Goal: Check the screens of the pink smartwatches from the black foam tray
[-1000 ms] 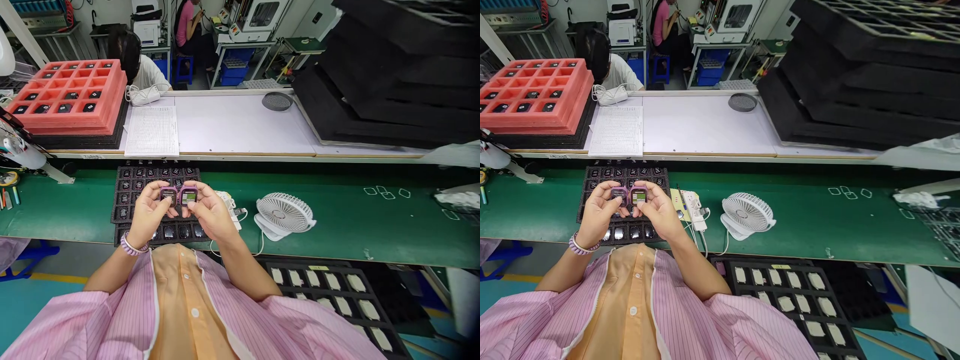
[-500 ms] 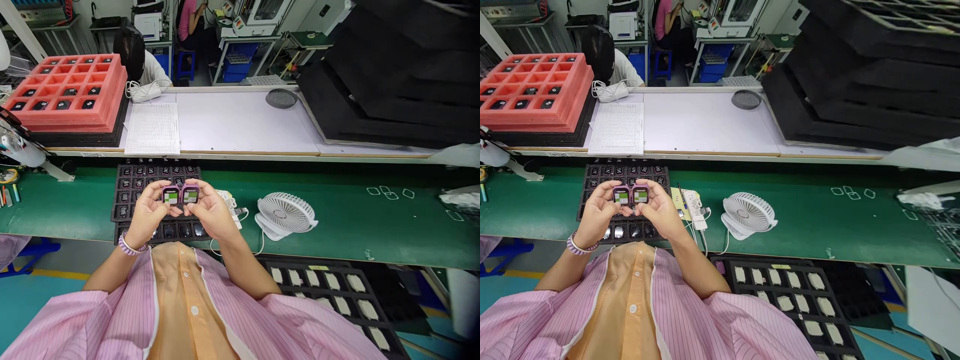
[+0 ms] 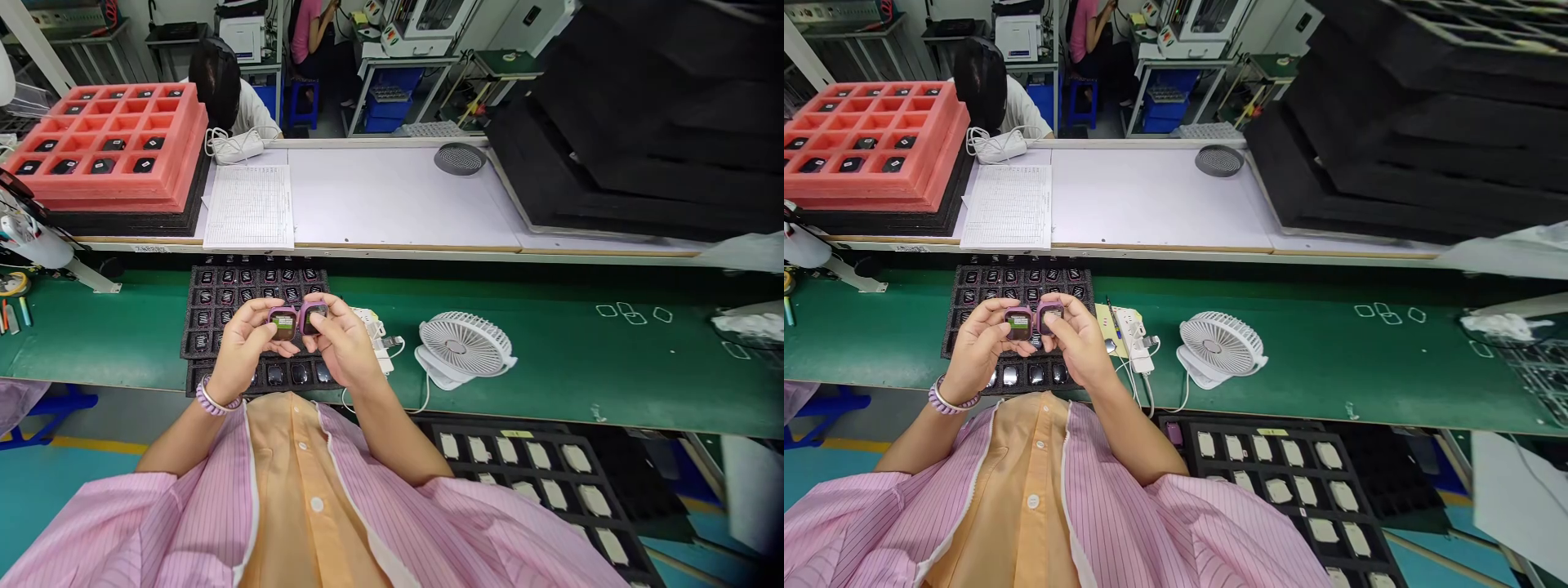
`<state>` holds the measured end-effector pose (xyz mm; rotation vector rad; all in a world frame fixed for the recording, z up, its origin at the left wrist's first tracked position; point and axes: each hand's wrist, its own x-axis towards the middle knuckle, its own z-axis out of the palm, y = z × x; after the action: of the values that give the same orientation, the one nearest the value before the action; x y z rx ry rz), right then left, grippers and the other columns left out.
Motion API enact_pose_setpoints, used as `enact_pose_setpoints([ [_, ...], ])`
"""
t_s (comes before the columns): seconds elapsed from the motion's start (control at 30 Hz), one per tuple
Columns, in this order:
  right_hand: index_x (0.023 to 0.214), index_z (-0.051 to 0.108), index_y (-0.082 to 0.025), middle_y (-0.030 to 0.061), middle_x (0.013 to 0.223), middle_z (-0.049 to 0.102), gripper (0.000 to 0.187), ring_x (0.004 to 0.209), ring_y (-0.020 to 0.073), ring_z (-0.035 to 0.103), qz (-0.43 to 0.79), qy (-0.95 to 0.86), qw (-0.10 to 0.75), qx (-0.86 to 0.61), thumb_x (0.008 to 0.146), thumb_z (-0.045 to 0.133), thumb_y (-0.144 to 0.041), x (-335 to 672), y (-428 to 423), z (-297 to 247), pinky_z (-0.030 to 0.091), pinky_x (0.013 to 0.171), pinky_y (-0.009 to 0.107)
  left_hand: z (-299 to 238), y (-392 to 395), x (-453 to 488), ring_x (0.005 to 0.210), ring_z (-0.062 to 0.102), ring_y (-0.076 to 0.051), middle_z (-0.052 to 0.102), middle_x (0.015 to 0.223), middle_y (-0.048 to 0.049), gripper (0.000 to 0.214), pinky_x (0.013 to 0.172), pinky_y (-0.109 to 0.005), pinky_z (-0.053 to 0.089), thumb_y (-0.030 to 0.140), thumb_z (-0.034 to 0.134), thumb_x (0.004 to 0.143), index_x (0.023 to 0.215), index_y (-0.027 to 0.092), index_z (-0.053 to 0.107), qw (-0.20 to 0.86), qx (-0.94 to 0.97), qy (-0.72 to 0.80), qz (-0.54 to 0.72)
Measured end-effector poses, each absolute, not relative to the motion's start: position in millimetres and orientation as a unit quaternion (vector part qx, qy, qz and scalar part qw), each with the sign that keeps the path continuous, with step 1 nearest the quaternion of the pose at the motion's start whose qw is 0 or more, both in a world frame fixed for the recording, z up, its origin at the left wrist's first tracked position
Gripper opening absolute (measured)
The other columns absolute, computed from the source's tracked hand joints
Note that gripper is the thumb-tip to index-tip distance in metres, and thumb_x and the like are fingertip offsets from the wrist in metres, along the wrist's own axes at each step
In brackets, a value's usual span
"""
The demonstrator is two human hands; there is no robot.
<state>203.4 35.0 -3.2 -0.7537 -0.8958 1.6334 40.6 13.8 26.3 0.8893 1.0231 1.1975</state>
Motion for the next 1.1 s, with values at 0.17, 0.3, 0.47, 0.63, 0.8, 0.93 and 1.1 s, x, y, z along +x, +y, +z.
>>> enact_pose_setpoints([
  [0.17,0.111,0.062,-0.022,-0.0011,0.088,0.061,0.045,0.054,0.0094,0.049,0.672,-0.392,0.534,-0.331,0.082,0.087,-0.045,202.1,31.5,-0.3,0.043,0.051,0.025,26.6,12.5,40.0,0.060,0.075,-0.016,0.077,0.108,-0.0071,0.043,0.059,-0.027,0.066,0.030,0.076,0.075,0.113,0.018,0.059,0.612,0.394,0.452,0.516],
  [0.3,0.112,0.062,-0.022,-0.0015,0.087,0.060,0.043,0.054,0.0098,0.051,0.671,-0.389,0.541,-0.324,0.081,0.084,-0.041,201.2,29.9,-1.3,0.042,0.052,0.025,26.3,11.9,39.4,0.060,0.075,-0.016,0.077,0.107,-0.0071,0.044,0.059,-0.027,0.067,0.032,0.076,0.076,0.114,0.017,0.059,0.608,0.398,0.452,0.517],
  [0.47,0.114,0.062,-0.023,-0.0020,0.087,0.061,0.041,0.056,0.0111,0.053,0.678,-0.390,0.536,-0.318,0.080,0.082,-0.035,200.9,28.5,-3.3,0.043,0.054,0.026,24.2,12.1,39.0,0.058,0.074,-0.015,0.077,0.102,-0.0051,0.043,0.057,-0.026,0.066,0.036,0.078,0.078,0.113,0.017,0.059,0.601,0.398,0.452,0.525],
  [0.63,0.115,0.065,-0.023,-0.0011,0.089,0.064,0.039,0.057,0.0118,0.056,0.687,-0.382,0.542,-0.296,0.081,0.080,-0.033,202.8,27.4,-2.6,0.046,0.057,0.027,22.0,11.6,36.4,0.059,0.075,-0.015,0.077,0.105,-0.0064,0.043,0.057,-0.025,0.065,0.038,0.077,0.081,0.115,0.018,0.059,0.599,0.411,0.443,0.526],
  [0.8,0.117,0.063,-0.024,-0.0014,0.088,0.063,0.043,0.057,0.0126,0.055,0.685,-0.392,0.533,-0.304,0.083,0.082,-0.041,203.0,26.5,-2.9,0.047,0.057,0.029,21.8,11.3,36.8,0.060,0.075,-0.014,0.076,0.111,-0.0075,0.044,0.058,-0.025,0.066,0.039,0.079,0.082,0.116,0.019,0.059,0.584,0.433,0.438,0.529],
  [0.93,0.118,0.062,-0.024,-0.0011,0.088,0.064,0.045,0.057,0.0121,0.055,0.673,-0.404,0.530,-0.320,0.084,0.084,-0.044,202.4,26.2,-3.0,0.046,0.056,0.028,21.0,12.3,39.1,0.056,0.073,-0.013,0.076,0.107,-0.0059,0.043,0.056,-0.023,0.064,0.038,0.081,0.082,0.114,0.018,0.060,0.570,0.440,0.444,0.533],
  [1.1,0.119,0.063,-0.024,-0.0019,0.088,0.065,0.043,0.059,0.0123,0.058,0.676,-0.400,0.538,-0.305,0.082,0.082,-0.033,204.0,27.0,-1.9,0.046,0.058,0.028,19.3,12.2,38.5,0.062,0.075,-0.013,0.074,0.115,-0.0087,0.044,0.060,-0.024,0.065,0.033,0.078,0.083,0.120,0.018,0.060,0.569,0.456,0.435,0.529],
])
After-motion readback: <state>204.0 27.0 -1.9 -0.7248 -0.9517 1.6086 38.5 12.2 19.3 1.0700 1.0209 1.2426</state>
